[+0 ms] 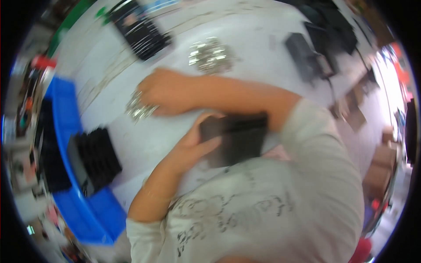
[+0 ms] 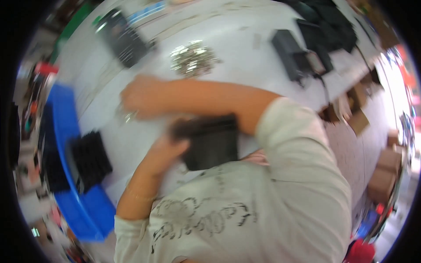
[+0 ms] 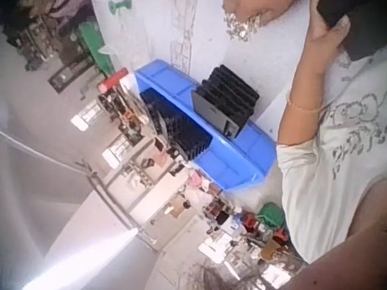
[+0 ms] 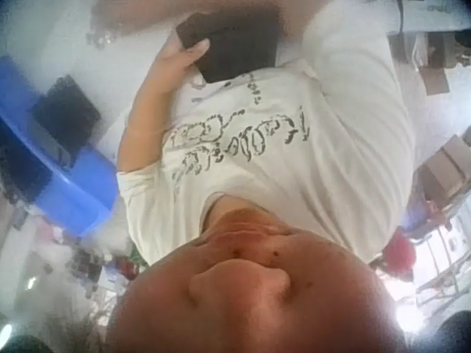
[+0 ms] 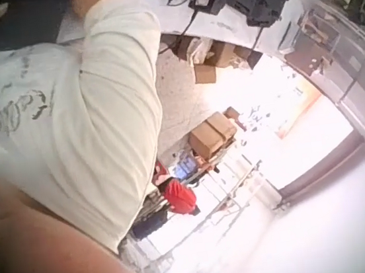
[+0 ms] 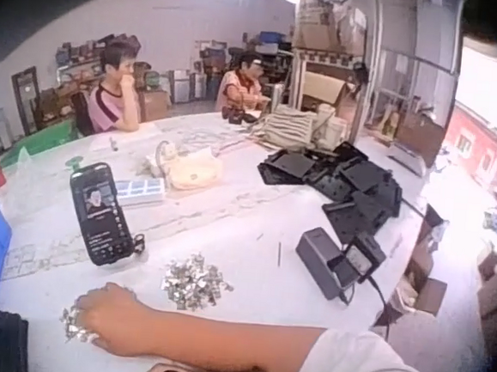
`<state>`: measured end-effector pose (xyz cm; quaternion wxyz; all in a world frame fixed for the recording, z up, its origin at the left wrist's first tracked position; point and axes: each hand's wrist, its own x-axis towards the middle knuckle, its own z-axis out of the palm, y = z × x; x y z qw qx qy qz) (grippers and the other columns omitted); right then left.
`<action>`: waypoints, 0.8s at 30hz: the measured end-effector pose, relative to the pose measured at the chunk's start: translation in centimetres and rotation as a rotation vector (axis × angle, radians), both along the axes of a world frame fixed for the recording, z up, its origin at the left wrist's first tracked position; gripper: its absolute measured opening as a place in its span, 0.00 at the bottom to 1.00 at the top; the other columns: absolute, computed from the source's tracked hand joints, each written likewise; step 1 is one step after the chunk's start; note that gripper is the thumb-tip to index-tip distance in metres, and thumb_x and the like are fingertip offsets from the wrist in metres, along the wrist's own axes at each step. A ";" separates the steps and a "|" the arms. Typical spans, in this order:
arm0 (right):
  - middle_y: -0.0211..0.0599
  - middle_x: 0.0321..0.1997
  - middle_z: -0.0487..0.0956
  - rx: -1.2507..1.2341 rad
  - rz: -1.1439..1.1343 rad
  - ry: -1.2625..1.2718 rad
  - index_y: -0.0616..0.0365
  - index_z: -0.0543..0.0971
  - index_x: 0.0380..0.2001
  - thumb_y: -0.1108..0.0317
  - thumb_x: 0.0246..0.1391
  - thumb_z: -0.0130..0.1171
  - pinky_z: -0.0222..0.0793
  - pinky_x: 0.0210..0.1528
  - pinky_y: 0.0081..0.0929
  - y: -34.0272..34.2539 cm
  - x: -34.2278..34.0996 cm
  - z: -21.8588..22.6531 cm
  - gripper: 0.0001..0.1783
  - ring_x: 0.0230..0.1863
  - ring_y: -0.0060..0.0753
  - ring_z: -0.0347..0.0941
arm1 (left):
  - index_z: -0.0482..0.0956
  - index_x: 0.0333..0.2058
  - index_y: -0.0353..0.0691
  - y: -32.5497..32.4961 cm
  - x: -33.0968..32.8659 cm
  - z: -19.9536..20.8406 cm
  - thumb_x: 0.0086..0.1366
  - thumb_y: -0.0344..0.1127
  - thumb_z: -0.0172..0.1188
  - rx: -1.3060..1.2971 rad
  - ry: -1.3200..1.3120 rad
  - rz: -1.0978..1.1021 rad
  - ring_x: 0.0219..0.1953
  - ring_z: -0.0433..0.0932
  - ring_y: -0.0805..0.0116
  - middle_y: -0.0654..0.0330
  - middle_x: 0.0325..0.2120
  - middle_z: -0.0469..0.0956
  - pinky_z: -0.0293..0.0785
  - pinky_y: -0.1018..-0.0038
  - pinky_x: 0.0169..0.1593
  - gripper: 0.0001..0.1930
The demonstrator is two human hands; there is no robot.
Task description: The person assembles finished components by inserting small metal clips into black plastic housings using a manual screwdriver tool at a factory workbench.
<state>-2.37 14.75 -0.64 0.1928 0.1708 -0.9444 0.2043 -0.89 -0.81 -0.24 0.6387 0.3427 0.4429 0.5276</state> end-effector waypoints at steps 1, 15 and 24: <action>0.32 0.31 0.74 0.112 -0.064 -0.042 0.51 0.78 0.26 0.61 0.39 0.62 0.62 0.40 0.39 -0.3 -0.2 -0.5 0.10 0.39 0.38 0.71 | 0.59 0.55 0.40 0.0 0.2 0.5 0.60 0.30 0.55 -0.009 -0.137 0.012 0.55 0.61 0.70 0.59 0.51 0.63 0.58 0.71 0.58 0.25; 0.20 0.23 0.74 0.182 -0.119 0.133 0.45 0.77 0.17 0.64 0.36 0.58 0.55 0.37 0.30 -0.8 -1.2 -2.9 0.01 0.35 0.28 0.70 | 0.59 0.54 0.36 0.1 -0.6 -0.5 0.57 0.29 0.56 -0.069 -0.069 0.118 0.56 0.62 0.68 0.59 0.51 0.63 0.54 0.70 0.60 0.26; 0.18 0.22 0.73 0.139 -0.105 0.244 0.44 0.76 0.17 0.65 0.38 0.57 0.54 0.37 0.29 -0.7 -0.8 -2.6 0.01 0.33 0.26 0.69 | 0.59 0.53 0.37 0.3 -0.6 -0.8 0.57 0.37 0.59 -0.091 -0.042 0.154 0.52 0.67 0.65 0.57 0.49 0.67 0.60 0.70 0.57 0.28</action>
